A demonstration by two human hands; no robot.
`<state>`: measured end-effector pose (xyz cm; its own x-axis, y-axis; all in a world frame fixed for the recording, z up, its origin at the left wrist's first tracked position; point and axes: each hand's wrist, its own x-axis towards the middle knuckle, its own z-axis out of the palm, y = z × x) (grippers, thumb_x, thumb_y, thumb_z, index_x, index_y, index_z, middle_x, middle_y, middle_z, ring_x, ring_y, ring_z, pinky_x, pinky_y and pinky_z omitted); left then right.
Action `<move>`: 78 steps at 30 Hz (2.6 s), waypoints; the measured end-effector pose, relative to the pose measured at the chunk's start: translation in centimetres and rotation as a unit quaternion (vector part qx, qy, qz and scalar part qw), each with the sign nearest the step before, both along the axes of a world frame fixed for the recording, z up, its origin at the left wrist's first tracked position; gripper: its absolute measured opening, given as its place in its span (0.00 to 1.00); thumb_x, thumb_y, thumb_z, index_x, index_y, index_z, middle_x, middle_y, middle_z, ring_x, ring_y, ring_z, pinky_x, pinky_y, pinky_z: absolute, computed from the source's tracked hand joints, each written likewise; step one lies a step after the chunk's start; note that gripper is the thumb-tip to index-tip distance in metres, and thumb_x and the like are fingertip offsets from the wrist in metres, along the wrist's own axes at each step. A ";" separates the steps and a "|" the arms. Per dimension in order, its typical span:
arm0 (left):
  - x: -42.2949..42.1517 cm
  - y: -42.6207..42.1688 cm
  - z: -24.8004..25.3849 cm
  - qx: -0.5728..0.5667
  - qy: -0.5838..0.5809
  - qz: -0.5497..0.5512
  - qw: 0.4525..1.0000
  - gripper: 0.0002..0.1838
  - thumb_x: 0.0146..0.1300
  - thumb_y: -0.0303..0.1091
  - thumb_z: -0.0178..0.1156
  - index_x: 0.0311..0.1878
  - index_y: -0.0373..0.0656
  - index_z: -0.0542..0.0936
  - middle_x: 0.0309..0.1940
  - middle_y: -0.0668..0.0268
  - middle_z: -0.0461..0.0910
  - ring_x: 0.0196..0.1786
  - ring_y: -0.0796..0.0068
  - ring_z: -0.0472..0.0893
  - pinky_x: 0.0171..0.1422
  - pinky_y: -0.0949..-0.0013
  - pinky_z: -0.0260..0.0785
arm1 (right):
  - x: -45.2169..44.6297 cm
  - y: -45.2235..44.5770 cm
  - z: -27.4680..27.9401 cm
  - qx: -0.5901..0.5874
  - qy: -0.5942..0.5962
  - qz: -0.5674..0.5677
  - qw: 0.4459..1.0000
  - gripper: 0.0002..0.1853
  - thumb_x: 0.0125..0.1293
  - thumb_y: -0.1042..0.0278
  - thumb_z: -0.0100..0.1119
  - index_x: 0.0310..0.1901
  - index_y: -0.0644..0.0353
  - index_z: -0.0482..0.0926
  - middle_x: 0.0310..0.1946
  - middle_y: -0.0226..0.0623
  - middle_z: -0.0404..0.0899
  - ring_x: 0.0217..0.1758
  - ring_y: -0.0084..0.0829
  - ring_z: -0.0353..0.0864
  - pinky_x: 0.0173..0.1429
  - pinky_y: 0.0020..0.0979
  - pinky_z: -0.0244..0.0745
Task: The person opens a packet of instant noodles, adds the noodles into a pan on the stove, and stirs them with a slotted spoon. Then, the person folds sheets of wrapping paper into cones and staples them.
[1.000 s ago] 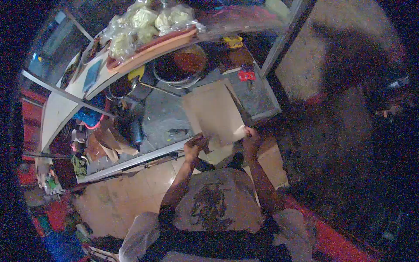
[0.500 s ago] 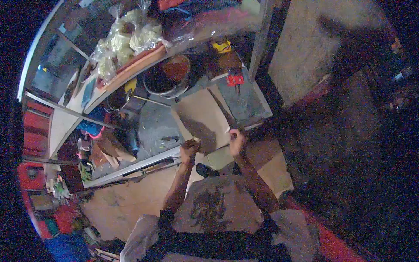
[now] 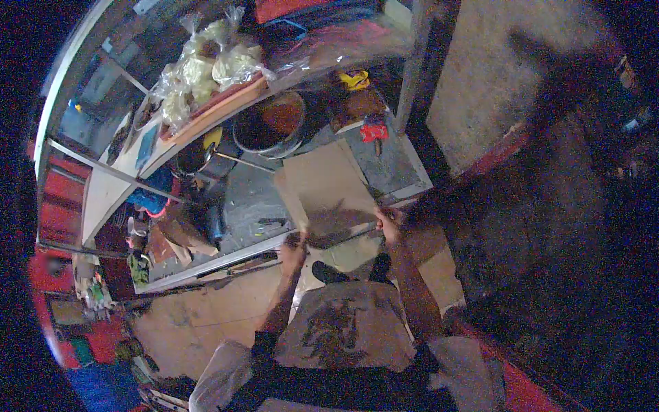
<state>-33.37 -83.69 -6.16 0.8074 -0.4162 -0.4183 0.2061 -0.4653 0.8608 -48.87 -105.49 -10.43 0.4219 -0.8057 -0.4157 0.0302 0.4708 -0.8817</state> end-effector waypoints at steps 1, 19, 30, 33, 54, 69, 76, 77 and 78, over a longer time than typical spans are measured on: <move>-0.9 0.3 -0.8 -0.056 0.119 -0.046 0.990 0.34 0.56 0.60 0.55 0.47 0.33 0.72 0.36 0.56 0.78 0.37 0.72 0.77 0.41 0.67 0.68 | -0.4 0.2 0.0 0.000 0.002 0.002 1.000 0.10 0.52 0.72 0.65 0.30 0.63 0.72 0.22 0.30 0.73 0.13 0.18 0.66 0.14 0.23 0.63; -5.0 -5.1 1.7 -0.327 0.512 -0.052 0.793 0.31 0.62 0.60 0.43 0.57 0.45 0.66 0.52 0.62 0.71 0.52 0.62 0.72 0.55 0.63 0.65 | -1.3 9.0 7.2 -0.672 0.170 0.209 0.690 0.16 0.59 0.64 0.54 0.49 0.57 0.75 0.49 0.48 0.73 0.47 0.44 0.75 0.60 0.40 0.62; -5.8 -4.2 2.7 -0.436 0.276 0.075 0.853 0.25 0.57 0.38 0.59 0.55 0.39 0.66 0.48 0.62 0.72 0.51 0.68 0.71 0.56 0.62 0.63 | 1.0 11.8 4.1 -0.180 -0.031 0.095 0.979 0.08 0.62 0.69 0.52 0.41 0.63 0.72 0.32 0.30 0.76 0.37 0.15 0.70 0.41 0.19 0.64; -5.0 -3.7 3.4 -0.394 0.243 0.197 0.864 0.24 0.52 0.27 0.64 0.51 0.36 0.67 0.44 0.62 0.73 0.46 0.70 0.75 0.52 0.66 0.68 | 2.8 13.2 6.7 -0.065 -0.032 0.041 0.996 0.07 0.60 0.69 0.55 0.38 0.61 0.74 0.31 0.28 0.74 0.37 0.18 0.71 0.40 0.21 0.66; -3.3 10.6 2.6 -0.100 -0.138 0.229 0.958 0.12 0.56 0.35 0.63 0.26 0.35 0.77 0.37 0.59 0.78 0.39 0.79 0.75 0.38 0.76 0.67 | 12.1 19.0 4.6 -0.261 -0.046 0.487 0.832 0.05 0.56 0.80 0.56 0.35 0.68 0.77 0.33 0.35 0.77 0.35 0.22 0.78 0.37 0.23 0.75; 3.2 12.5 1.7 -0.307 -0.055 0.341 0.887 0.02 0.55 0.23 0.59 0.30 0.35 0.76 0.25 0.64 0.78 0.30 0.73 0.79 0.37 0.72 0.72 | 23.3 17.2 1.9 -0.589 0.100 0.459 0.657 0.24 0.55 0.59 0.60 0.49 0.64 0.68 0.40 0.45 0.71 0.50 0.41 0.69 0.53 0.41 0.63; 4.5 8.6 2.3 -0.279 -0.081 0.232 0.928 0.06 0.56 0.17 0.53 0.38 0.31 0.75 0.32 0.61 0.77 0.35 0.73 0.77 0.41 0.70 0.72 | 17.0 18.0 8.4 -0.238 -0.140 0.451 0.849 0.16 0.57 0.66 0.58 0.45 0.62 0.69 0.34 0.38 0.72 0.37 0.29 0.73 0.42 0.29 0.68; 4.0 7.8 2.7 -0.281 -0.074 0.217 0.932 0.06 0.56 0.17 0.53 0.38 0.31 0.75 0.32 0.61 0.77 0.35 0.73 0.77 0.41 0.70 0.72 | 16.4 17.7 5.6 -0.241 -0.134 0.437 0.856 0.16 0.57 0.66 0.58 0.45 0.62 0.69 0.34 0.38 0.72 0.37 0.29 0.73 0.42 0.29 0.68; 3.4 7.0 3.5 -0.257 -0.076 0.205 0.941 0.08 0.56 0.17 0.52 0.39 0.30 0.74 0.33 0.61 0.77 0.36 0.73 0.77 0.41 0.70 0.72 | 16.1 17.4 0.5 -0.357 -0.091 0.392 0.843 0.17 0.57 0.66 0.59 0.46 0.62 0.69 0.34 0.39 0.72 0.39 0.28 0.73 0.43 0.29 0.69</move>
<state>-29.98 -76.68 -2.70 0.9785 -0.1717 -0.1146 0.1350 0.1122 0.9845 -32.81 -88.13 -9.89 0.9453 -0.2680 0.1862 0.1216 -0.2402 -0.9631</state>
